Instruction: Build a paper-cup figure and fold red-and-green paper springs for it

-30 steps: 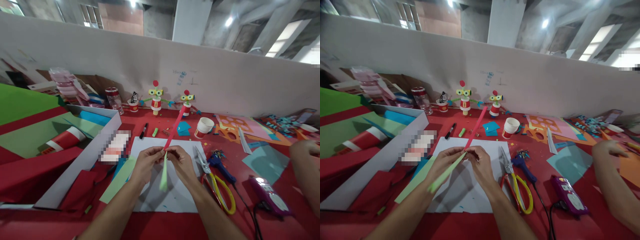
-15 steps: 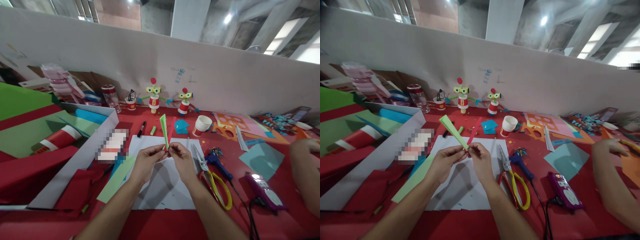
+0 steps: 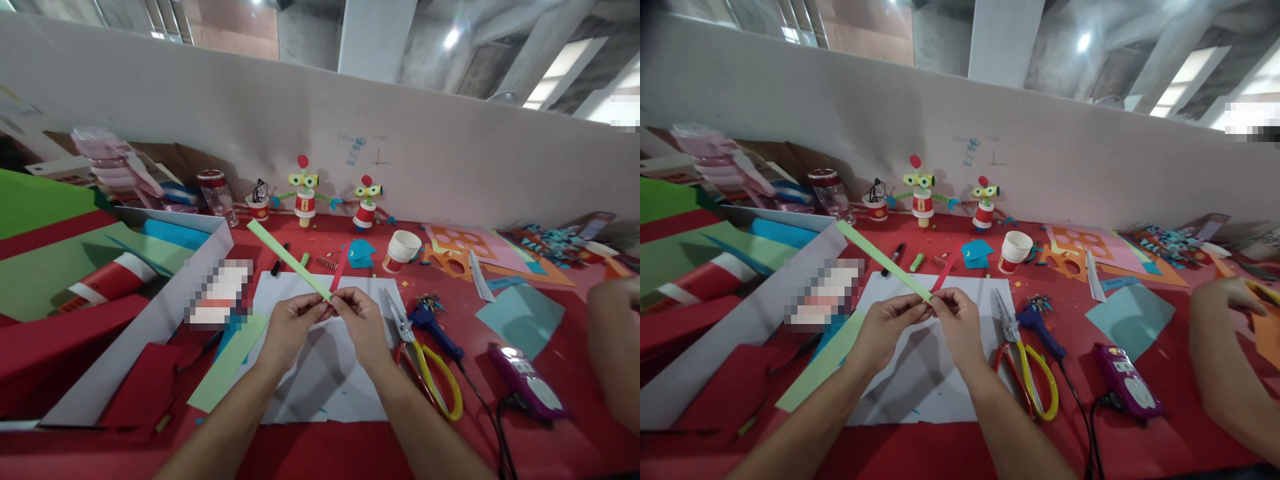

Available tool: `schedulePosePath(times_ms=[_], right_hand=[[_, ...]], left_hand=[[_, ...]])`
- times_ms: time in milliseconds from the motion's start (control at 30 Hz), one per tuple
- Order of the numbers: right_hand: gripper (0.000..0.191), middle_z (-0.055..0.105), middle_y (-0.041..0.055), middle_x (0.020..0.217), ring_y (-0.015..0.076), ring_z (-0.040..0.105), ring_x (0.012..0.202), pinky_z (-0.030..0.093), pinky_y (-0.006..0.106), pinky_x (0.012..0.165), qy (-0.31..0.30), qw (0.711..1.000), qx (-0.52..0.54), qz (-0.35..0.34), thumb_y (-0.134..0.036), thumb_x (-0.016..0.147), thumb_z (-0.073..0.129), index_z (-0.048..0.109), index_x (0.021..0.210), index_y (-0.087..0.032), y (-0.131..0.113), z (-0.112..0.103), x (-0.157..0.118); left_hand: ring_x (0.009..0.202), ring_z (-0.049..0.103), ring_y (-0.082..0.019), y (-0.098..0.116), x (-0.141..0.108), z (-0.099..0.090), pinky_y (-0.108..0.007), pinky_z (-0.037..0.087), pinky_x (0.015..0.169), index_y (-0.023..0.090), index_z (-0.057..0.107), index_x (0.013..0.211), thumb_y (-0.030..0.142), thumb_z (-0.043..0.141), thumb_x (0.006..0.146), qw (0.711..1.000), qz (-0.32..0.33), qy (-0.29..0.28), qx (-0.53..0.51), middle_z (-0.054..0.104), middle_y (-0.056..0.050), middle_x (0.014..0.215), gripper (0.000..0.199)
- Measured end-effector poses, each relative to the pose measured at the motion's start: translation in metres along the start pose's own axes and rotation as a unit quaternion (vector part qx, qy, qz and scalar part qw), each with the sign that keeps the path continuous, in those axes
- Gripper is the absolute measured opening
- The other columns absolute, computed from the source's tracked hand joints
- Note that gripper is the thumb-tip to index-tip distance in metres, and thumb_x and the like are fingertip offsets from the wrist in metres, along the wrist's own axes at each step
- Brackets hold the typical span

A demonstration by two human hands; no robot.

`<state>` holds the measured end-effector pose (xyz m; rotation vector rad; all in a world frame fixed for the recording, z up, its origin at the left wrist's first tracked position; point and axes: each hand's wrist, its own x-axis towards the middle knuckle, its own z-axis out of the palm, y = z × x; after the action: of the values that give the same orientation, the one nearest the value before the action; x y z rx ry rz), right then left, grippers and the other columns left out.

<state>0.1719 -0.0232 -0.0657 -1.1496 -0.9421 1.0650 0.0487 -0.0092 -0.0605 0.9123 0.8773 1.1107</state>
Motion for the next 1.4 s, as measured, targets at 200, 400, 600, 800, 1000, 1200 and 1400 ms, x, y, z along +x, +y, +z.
schedulePosePath(times_ms=[200, 400, 600, 800, 1000, 1200, 1400], right_hand=[[0.009, 0.065, -0.0012, 0.068, 0.0138, 0.061, 0.064, 0.049, 0.028, 0.065, 0.017, 1.0, -0.01, -0.01, -0.027, 0.073, 0.066, 0.063, 0.077, -0.019, 0.002, 0.001, -0.002], [0.007, 0.066, -0.0009, 0.068, 0.0145, 0.062, 0.065, 0.05, 0.029, 0.068, 0.006, 0.999, -0.016, -0.032, -0.026, 0.074, 0.066, 0.064, 0.077, -0.019, 0.004, 0.001, -0.004], [0.022, 0.064, -0.0024, 0.068, 0.0138, 0.061, 0.064, 0.049, 0.028, 0.065, 0.058, 0.997, 0.044, 0.014, -0.03, 0.068, 0.072, 0.058, 0.083, -0.02, 0.004, 0.006, -0.006], [0.022, 0.068, 0.0013, 0.07, 0.0145, 0.061, 0.066, 0.048, 0.029, 0.071, 0.0, 0.995, 0.065, 0.079, -0.033, 0.069, 0.07, 0.067, 0.083, -0.016, -0.001, 0.007, -0.005], [0.02, 0.069, 0.0027, 0.075, 0.0157, 0.061, 0.071, 0.047, 0.029, 0.072, -0.048, 0.998, 0.012, 0.042, -0.035, 0.075, 0.065, 0.069, 0.081, -0.017, 0.003, 0.003, -0.005], [0.014, 0.063, -0.001, 0.071, 0.0147, 0.056, 0.068, 0.043, 0.025, 0.063, -0.019, 0.994, -0.106, -0.02, -0.032, 0.078, 0.061, 0.064, 0.072, -0.02, 0.007, -0.001, -0.004], [0.014, 0.062, -0.0015, 0.065, 0.0146, 0.057, 0.064, 0.044, 0.026, 0.062, -0.023, 0.993, -0.117, -0.024, -0.031, 0.079, 0.058, 0.06, 0.071, -0.02, 0.01, 0.0, -0.005]], left_hand=[[0.072, 0.066, -0.017, 0.0, -0.001, 0.001, -0.031, 0.053, 0.079, 0.017, 0.077, 0.076, 0.022, 0.076, 0.064, 1.0, 0.017, 0.003, 0.013, 0.072, -0.003, 0.071, 0.013], [0.074, 0.065, -0.017, -0.001, 0.0, 0.0, -0.031, 0.052, 0.079, 0.018, 0.077, 0.081, 0.023, 0.074, 0.065, 1.0, 0.019, 0.0, 0.012, 0.072, -0.004, 0.076, 0.017], [0.073, 0.063, -0.017, -0.002, -0.001, 0.0, -0.029, 0.051, 0.077, 0.017, 0.075, 0.076, 0.023, 0.073, 0.067, 0.999, 0.035, -0.013, 0.017, 0.07, -0.003, 0.072, 0.01], [0.069, 0.063, -0.015, -0.003, 0.001, 0.0, -0.027, 0.051, 0.073, 0.017, 0.074, 0.073, 0.027, 0.076, 0.066, 0.999, 0.032, 0.008, 0.014, 0.069, -0.002, 0.068, 0.013], [0.071, 0.065, -0.017, -0.004, 0.003, 0.001, -0.031, 0.052, 0.075, 0.015, 0.073, 0.077, 0.03, 0.079, 0.061, 0.999, 0.021, 0.032, -0.02, 0.072, -0.004, 0.071, 0.023], [0.071, 0.064, -0.017, -0.007, 0.005, -0.002, -0.03, 0.05, 0.075, 0.015, 0.074, 0.072, 0.028, 0.08, 0.06, 0.998, 0.016, 0.055, 0.0, 0.072, -0.004, 0.071, 0.019], [0.064, 0.061, -0.015, -0.008, 0.006, -0.004, -0.027, 0.048, 0.067, 0.015, 0.075, 0.065, 0.027, 0.081, 0.056, 0.998, -0.02, 0.049, -0.017, 0.07, -0.003, 0.062, 0.016]])
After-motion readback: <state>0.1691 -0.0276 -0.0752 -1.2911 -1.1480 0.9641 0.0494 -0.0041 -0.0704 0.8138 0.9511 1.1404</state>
